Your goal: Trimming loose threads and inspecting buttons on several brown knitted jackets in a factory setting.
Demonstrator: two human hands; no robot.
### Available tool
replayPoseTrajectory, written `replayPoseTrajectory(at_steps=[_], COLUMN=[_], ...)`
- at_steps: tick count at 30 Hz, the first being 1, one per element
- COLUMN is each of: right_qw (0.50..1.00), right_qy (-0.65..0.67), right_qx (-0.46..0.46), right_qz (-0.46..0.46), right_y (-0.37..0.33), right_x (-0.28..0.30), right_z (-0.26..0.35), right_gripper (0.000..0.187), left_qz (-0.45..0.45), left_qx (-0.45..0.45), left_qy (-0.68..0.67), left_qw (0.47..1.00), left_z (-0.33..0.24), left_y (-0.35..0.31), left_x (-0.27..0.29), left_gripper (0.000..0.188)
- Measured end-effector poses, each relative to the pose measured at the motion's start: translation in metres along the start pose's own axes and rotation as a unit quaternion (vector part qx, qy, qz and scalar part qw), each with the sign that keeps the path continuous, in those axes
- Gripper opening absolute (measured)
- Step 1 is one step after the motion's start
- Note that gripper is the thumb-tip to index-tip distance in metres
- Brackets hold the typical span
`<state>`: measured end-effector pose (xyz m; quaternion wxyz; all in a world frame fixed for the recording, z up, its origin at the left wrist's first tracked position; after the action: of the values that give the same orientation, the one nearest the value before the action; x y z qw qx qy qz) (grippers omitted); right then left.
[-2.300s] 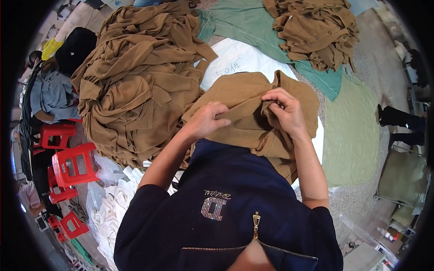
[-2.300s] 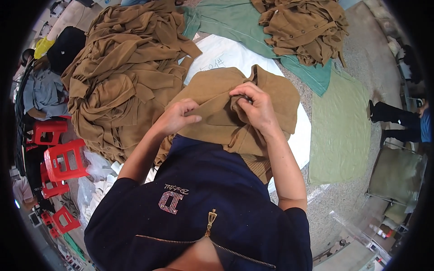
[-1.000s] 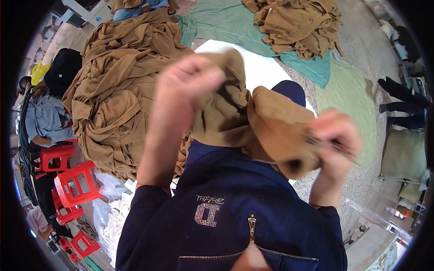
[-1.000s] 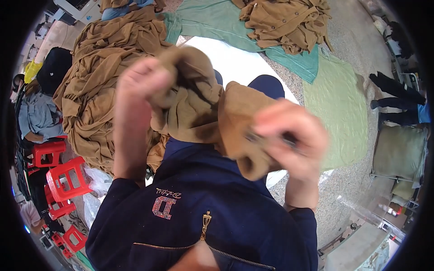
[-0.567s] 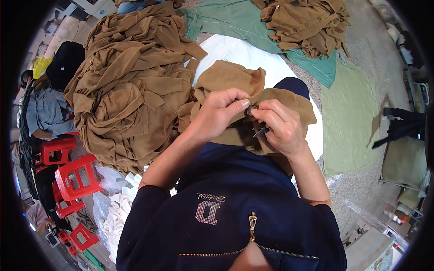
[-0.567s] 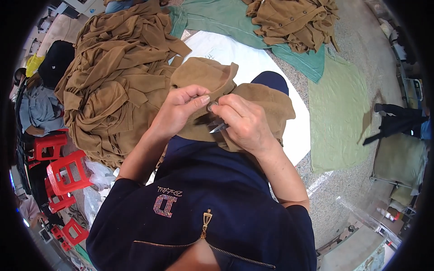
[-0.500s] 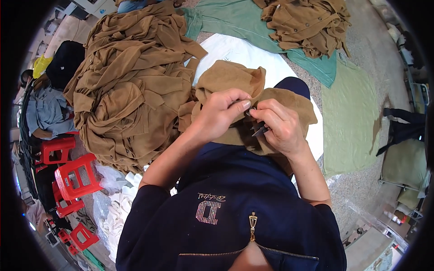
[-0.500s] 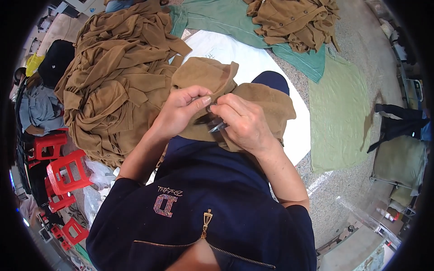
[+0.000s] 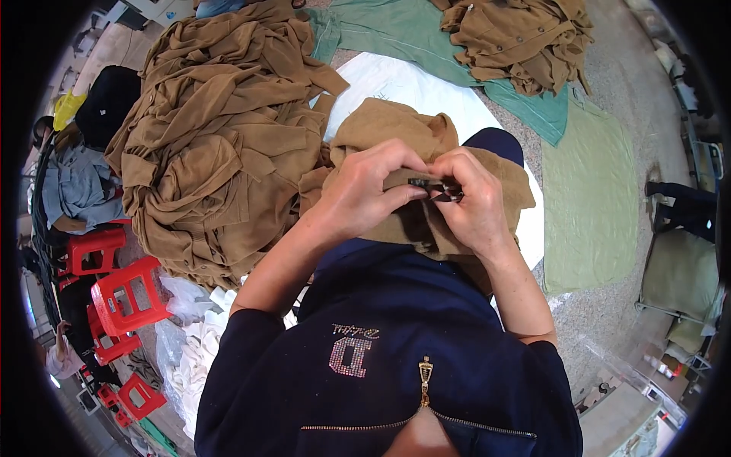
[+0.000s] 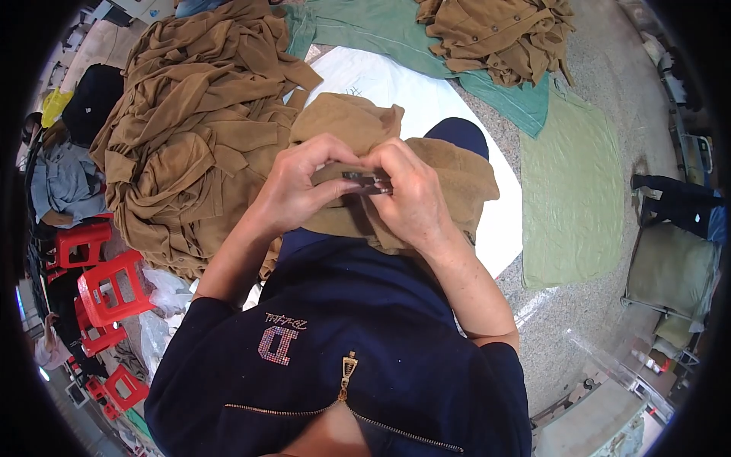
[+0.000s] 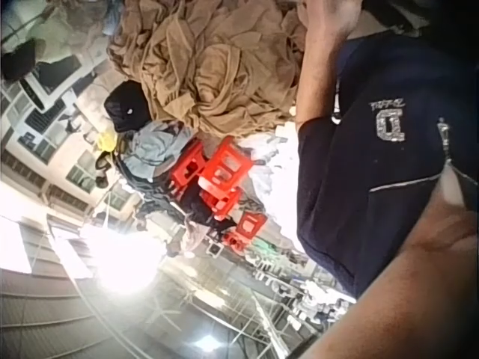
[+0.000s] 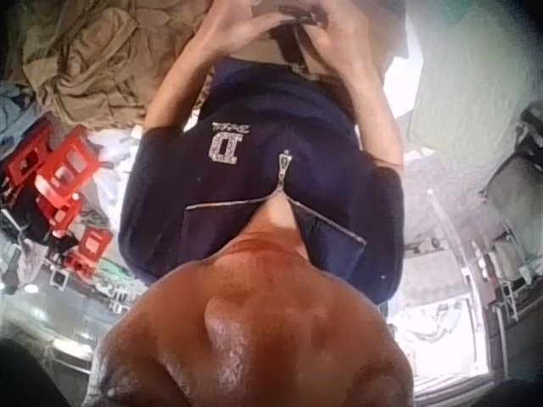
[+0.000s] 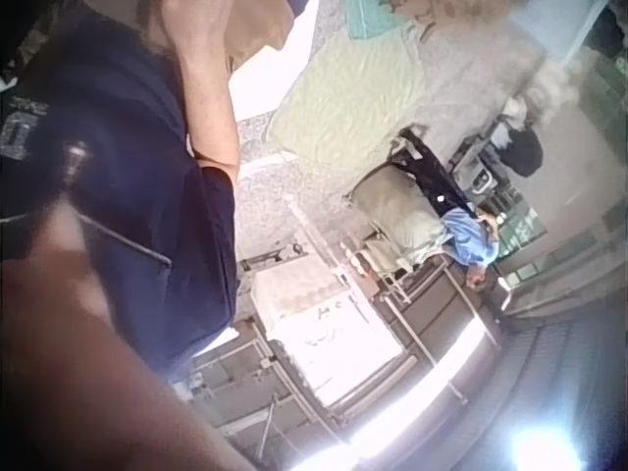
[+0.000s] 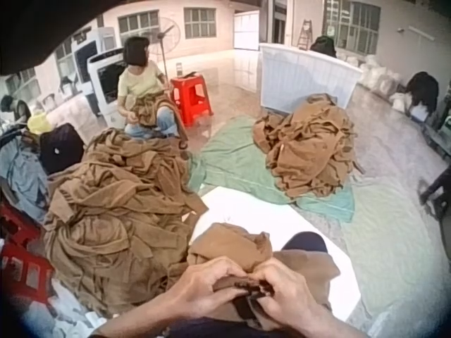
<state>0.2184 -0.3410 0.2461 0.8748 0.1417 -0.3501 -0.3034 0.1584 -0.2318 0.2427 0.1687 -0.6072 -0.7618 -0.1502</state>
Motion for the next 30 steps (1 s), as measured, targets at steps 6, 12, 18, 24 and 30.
replayPoseTrajectory(at_steps=[6,12,18,24,30], right_qw=[0.997,0.977,0.975,0.991,0.966], right_qy=[-0.013,0.153,0.124,-0.090,-0.116], right_qx=[0.050,-0.081,-0.063,0.005,-0.171], right_qz=[-0.064,-0.123,-0.172,-0.103,0.154], right_y=[-0.002,-0.018,-0.020,-0.012,-0.075], right_x=[0.011,0.005,0.013,0.018,0.021], right_z=[-0.001,-0.033,-0.037,-0.011,-0.052], right_gripper=[0.018,0.014,0.014,0.026,0.024], left_qz=[0.018,-0.035,-0.058,-0.193,0.118], left_qx=[-0.008,-0.042,-0.062,-0.079,0.174], left_qy=[0.065,0.063,0.053,0.137,0.025], left_qw=[0.998,0.996,0.995,0.968,0.977], left_z=[0.006,0.005,0.005,0.010,0.106], left_y=[0.005,0.006,0.007,0.006,-0.017], left_x=[-0.006,-0.010,-0.018,-0.013,-0.004], left_gripper=[0.028,0.023,0.016,0.014,0.023])
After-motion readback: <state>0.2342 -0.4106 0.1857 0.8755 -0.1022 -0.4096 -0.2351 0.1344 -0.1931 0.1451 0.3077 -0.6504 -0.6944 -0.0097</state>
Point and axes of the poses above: each hand's wrist, its own y-axis towards the middle knuckle, its own x-axis out of the back of the hand, z = x × y, the point moved 9 cm from there along y, towards the middle knuckle, and after that the axes turned 14 degrees about x, right-handed, at the moved point
